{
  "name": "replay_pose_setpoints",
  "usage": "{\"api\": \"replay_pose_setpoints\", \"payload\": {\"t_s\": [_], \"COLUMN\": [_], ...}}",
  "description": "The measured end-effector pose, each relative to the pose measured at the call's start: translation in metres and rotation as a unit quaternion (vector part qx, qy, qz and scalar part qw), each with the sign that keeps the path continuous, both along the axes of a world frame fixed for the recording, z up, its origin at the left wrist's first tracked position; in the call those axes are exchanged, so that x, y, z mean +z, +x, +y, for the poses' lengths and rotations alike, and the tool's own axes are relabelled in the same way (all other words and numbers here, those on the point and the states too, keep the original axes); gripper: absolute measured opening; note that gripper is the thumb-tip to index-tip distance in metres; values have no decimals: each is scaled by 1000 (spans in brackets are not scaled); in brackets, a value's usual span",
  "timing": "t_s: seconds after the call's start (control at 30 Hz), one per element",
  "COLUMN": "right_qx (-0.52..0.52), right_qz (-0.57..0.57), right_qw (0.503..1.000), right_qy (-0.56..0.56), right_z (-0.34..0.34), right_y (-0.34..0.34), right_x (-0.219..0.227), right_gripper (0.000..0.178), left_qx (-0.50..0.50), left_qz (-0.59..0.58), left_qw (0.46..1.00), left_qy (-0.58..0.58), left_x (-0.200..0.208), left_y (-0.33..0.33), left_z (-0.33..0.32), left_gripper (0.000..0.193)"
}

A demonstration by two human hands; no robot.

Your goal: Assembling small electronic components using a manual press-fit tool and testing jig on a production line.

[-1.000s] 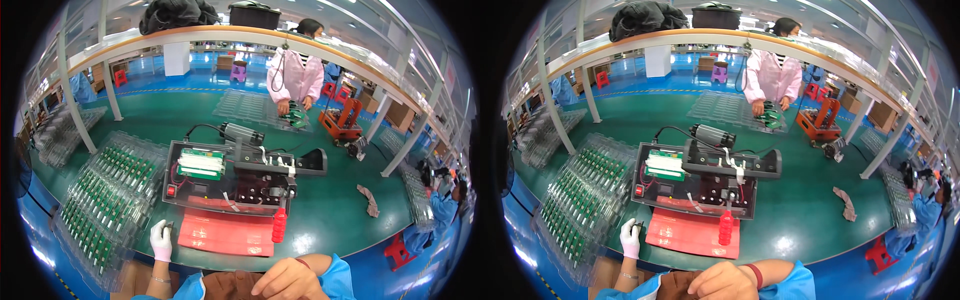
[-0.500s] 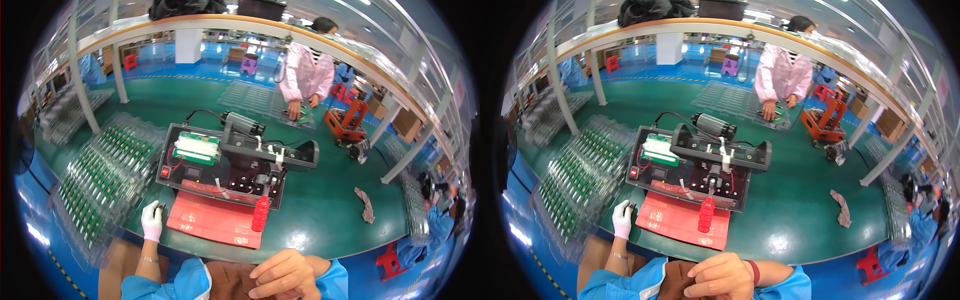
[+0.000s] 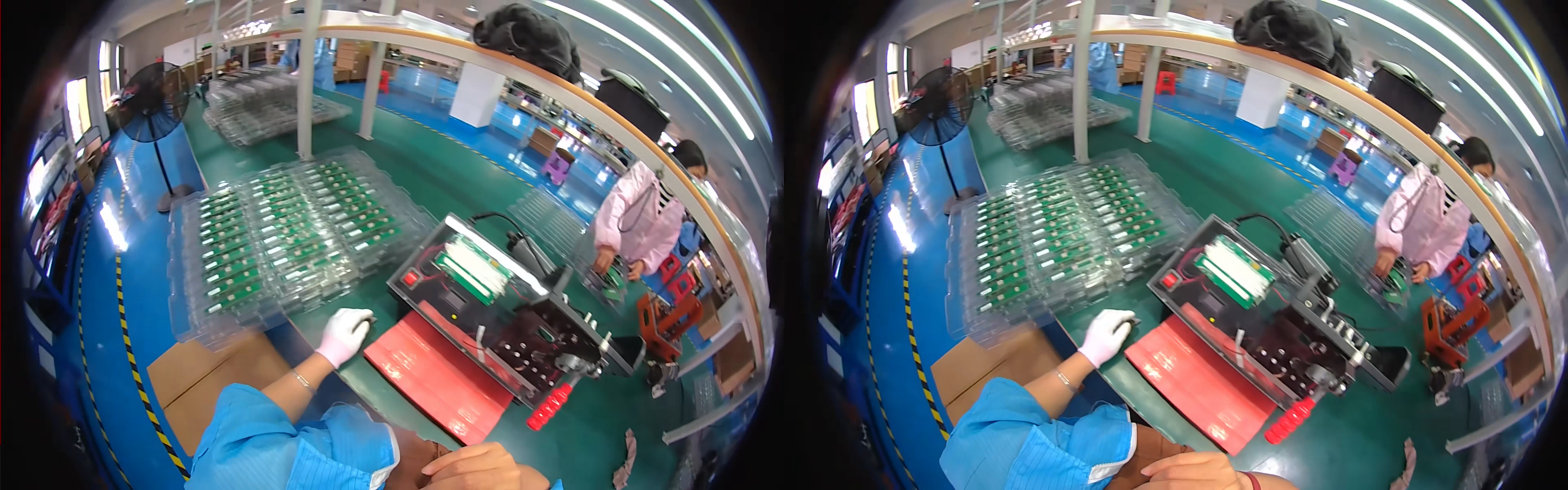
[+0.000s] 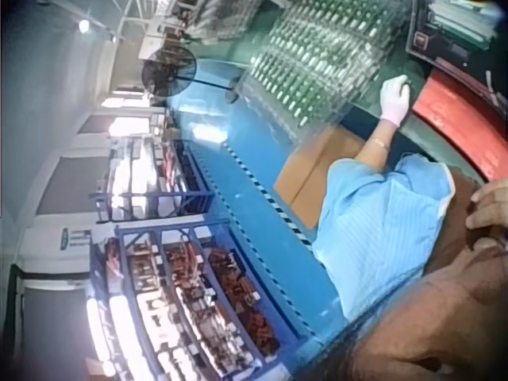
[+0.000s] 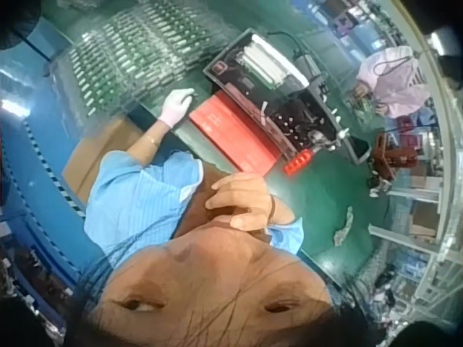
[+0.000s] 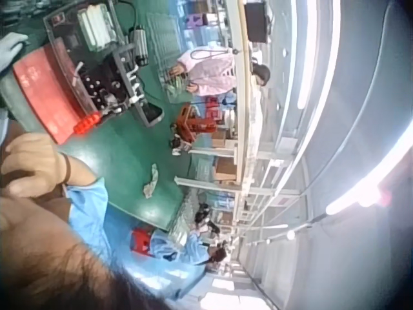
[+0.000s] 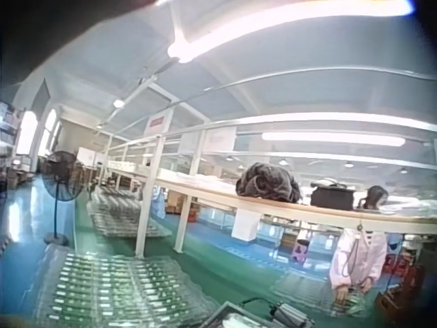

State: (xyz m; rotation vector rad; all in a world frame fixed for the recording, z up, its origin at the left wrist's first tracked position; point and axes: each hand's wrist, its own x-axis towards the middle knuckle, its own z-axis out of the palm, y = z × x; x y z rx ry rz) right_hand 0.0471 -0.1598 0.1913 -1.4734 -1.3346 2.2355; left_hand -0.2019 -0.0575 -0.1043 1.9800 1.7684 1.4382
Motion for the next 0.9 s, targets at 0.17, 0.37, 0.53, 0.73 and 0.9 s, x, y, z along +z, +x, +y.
{"api": "replay_pose_setpoints", "payload": {"t_s": [0.17,0.37,0.53,0.73,0.9], "right_qx": [27,50,52,38,5], "right_qz": [15,33,34,28,26], "right_qw": [999,998,998,999,1000], "right_qy": [6,14,6,-3,10], "right_z": [5,12,7,-11,-17], "right_y": [-9,-12,-17,-16,1], "right_x": [-16,-33,-18,-19,-31], "right_gripper": [30,26,23,20,18], "left_qx": [-12,20,22,-18,-55], "left_qz": [5,-11,-11,-25,50], "left_qw": [1000,999,998,999,995], "left_qy": [-10,31,54,-26,-68], "left_x": [5,1,37,74,75], "left_y": [2,-5,-20,-31,-27], "left_z": [1,0,-15,-34,-33], "left_gripper": [25,27,33,41,42]}}
